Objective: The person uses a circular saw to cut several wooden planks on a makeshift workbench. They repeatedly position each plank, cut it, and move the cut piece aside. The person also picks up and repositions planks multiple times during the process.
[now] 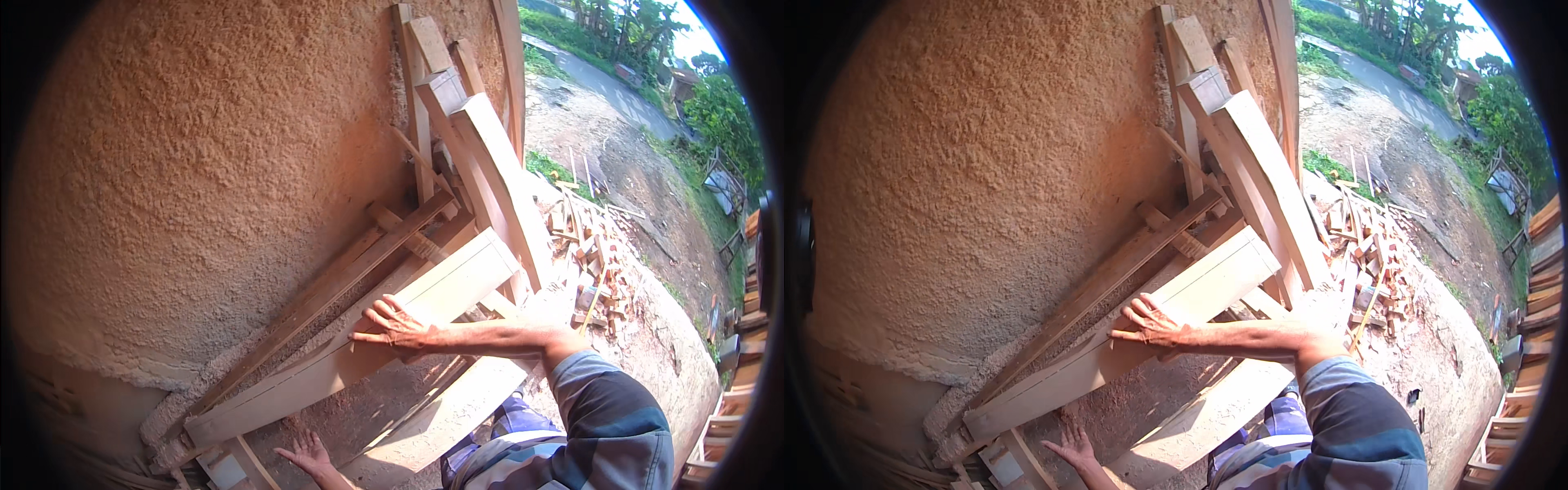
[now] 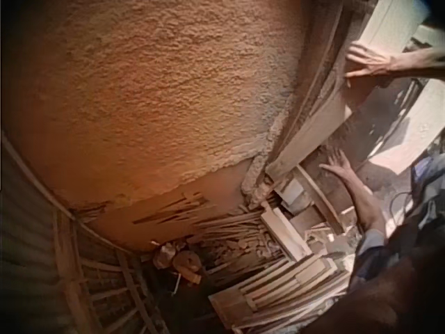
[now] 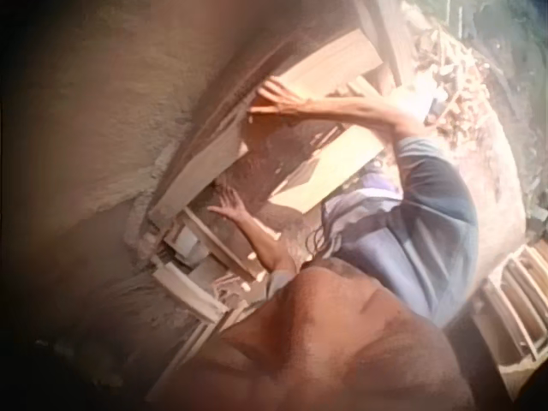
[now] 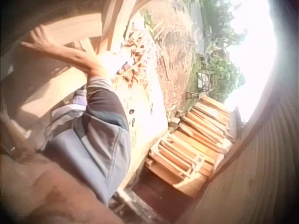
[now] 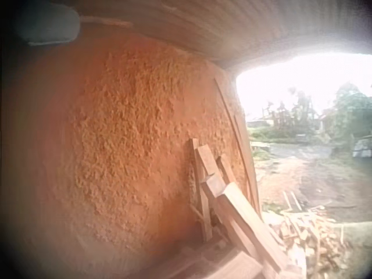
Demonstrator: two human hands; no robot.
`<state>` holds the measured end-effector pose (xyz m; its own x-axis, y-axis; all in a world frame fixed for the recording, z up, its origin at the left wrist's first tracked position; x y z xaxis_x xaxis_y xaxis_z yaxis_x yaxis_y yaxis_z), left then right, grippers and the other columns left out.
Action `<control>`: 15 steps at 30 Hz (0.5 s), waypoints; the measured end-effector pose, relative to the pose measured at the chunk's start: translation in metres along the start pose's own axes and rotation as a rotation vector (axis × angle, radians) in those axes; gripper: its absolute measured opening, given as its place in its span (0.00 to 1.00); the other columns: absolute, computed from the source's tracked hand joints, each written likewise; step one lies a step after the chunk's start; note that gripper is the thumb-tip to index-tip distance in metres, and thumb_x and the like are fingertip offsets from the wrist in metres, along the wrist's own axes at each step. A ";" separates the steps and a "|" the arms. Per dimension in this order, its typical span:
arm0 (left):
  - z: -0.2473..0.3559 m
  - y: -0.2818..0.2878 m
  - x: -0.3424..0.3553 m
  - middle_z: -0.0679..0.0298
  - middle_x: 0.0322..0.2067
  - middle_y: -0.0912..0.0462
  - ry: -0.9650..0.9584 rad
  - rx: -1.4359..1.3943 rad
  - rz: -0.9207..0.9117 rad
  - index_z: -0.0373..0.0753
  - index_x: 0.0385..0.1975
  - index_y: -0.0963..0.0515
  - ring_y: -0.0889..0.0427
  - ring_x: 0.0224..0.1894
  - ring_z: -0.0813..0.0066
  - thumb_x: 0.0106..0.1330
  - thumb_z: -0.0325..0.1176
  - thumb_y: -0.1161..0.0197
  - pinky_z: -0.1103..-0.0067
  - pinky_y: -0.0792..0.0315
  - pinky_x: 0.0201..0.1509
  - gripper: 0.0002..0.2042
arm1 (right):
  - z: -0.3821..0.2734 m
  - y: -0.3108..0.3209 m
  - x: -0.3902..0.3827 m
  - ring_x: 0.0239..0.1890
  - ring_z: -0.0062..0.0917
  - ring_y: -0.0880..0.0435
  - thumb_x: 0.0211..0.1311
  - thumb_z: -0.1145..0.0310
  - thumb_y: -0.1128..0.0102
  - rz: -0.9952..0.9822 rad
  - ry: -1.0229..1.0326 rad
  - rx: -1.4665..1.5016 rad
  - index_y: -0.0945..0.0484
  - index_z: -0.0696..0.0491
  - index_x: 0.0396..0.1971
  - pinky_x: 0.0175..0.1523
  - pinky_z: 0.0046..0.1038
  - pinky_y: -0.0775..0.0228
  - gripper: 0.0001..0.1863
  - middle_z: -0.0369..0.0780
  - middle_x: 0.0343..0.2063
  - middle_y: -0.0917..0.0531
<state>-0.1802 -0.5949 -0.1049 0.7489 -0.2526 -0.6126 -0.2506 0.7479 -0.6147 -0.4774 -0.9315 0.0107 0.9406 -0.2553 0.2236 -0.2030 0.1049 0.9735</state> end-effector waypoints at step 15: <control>-0.085 -0.195 -0.215 0.54 0.75 0.43 -0.308 0.231 -0.702 0.43 0.76 0.43 0.45 0.77 0.49 0.62 0.65 0.32 0.48 0.50 0.79 0.48 | 0.078 0.109 -0.260 0.67 0.46 0.35 0.38 0.60 0.27 0.470 -0.337 -0.131 0.48 0.22 0.77 0.72 0.54 0.42 0.60 0.47 0.66 0.36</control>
<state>-0.3439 -0.7389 0.1044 0.8290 -0.5556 0.0644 0.4500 0.5941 -0.6668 -0.7655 -0.9282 0.0621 0.6149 -0.4419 0.6531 -0.5217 0.3931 0.7572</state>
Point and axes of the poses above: each hand's wrist, its own x-axis towards the middle knuckle, its own y-axis out of the back of the hand, z = x × y, the point moved 1 cm from there along x, towards the middle knuckle
